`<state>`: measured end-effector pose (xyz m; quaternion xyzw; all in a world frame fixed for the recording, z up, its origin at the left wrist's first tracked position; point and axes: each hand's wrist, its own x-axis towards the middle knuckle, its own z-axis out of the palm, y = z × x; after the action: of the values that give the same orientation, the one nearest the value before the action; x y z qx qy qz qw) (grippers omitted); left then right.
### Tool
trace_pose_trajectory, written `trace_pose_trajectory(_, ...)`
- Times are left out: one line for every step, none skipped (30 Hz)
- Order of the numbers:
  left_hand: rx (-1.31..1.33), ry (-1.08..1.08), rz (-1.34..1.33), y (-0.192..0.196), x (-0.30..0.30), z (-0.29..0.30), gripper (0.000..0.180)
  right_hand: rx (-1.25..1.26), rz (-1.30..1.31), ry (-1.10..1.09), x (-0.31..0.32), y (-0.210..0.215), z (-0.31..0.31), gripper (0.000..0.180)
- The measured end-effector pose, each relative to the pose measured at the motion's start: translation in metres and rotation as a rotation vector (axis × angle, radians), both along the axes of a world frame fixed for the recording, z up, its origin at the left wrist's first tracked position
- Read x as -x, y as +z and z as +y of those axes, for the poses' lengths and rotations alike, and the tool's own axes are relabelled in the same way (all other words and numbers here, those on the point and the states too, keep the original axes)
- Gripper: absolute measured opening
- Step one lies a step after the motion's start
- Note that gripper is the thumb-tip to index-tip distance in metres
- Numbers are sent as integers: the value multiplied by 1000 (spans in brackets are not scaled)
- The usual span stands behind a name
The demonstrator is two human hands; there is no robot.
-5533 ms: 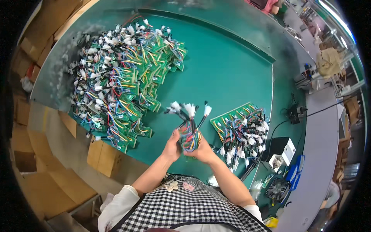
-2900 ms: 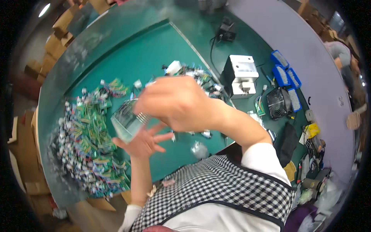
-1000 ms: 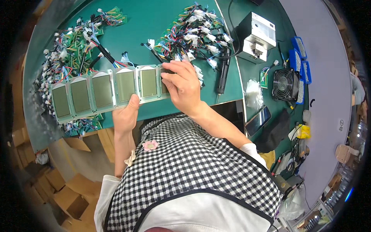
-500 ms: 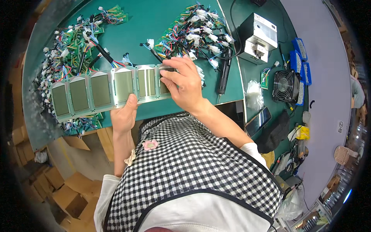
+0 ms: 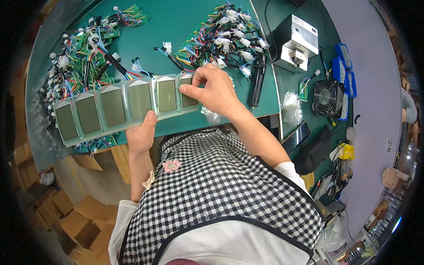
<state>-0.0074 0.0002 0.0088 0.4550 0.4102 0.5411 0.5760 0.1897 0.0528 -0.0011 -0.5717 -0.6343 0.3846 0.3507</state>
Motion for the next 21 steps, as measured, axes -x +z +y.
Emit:
trace_pose_trajectory(-5,6,5,0,-1,0,25,25,14,15,-1,-2,1,32)
trace_pose_trajectory(-14,7,22,-1,0,0,25,26,57,4,-1,-5,0,31)
trace_pose_trajectory(-25,5,39,-2,1,0,25,25,100,-10,-1,-9,1,29)
trace_pose_trajectory(-36,3,55,-3,3,1,25,24,142,-24,-1,-11,1,27)
trace_pose_trajectory(26,-27,33,-7,8,1,29,-15,200,-50,-1,-10,0,26)
trace_pose_trajectory(90,-53,14,-11,14,-1,34,-52,261,-71,1,-9,-1,24)
trace_pose_trajectory(101,-64,2,-12,15,-1,37,-90,321,-93,3,-8,-2,23)
trace_pose_trajectory(114,-77,-9,-13,16,-1,39,-197,222,-74,2,-7,-4,24)
trace_pose_trajectory(74,-74,-14,-13,14,1,39,-305,121,-53,0,-6,-6,26)
trace_pose_trajectory(33,-70,-18,-13,12,3,39,-413,19,-32,0,-4,-9,28)
trace_pose_trajectory(43,-59,-17,-14,11,4,39,-442,-41,10,2,2,-12,30)
trace_pose_trajectory(56,-52,-14,-14,9,5,40,-469,-100,46,6,10,-17,33)
trace_pose_trajectory(68,-45,-11,-13,8,6,40,-495,-159,82,8,14,-19,35)
trace_pose_trajectory(80,-52,-33,-13,7,6,40,-486,-204,109,8,12,-18,41)
trace_pose_trajectory(91,-60,-57,-12,7,6,41,-427,-196,138,7,12,-16,39)
trace_pose_trajectory(103,-67,-82,-11,6,6,41,-369,-188,166,5,11,-12,38)
trace_pose_trajectory(106,-73,-89,-10,5,6,41,-311,-180,195,3,11,-10,38)
trace_pose_trajectory(108,-77,-95,-9,3,5,41,-236,-143,218,1,15,-9,35)
trace_pose_trajectory(110,-80,-101,-8,3,4,41,-219,-133,227,1,16,-8,33)
trace_pose_trajectory(114,-72,-77,-7,3,4,41,-202,-123,237,0,18,-7,32)
trace_pose_trajectory(117,-66,-54,-7,3,4,41,-185,-115,245,0,18,-6,30)
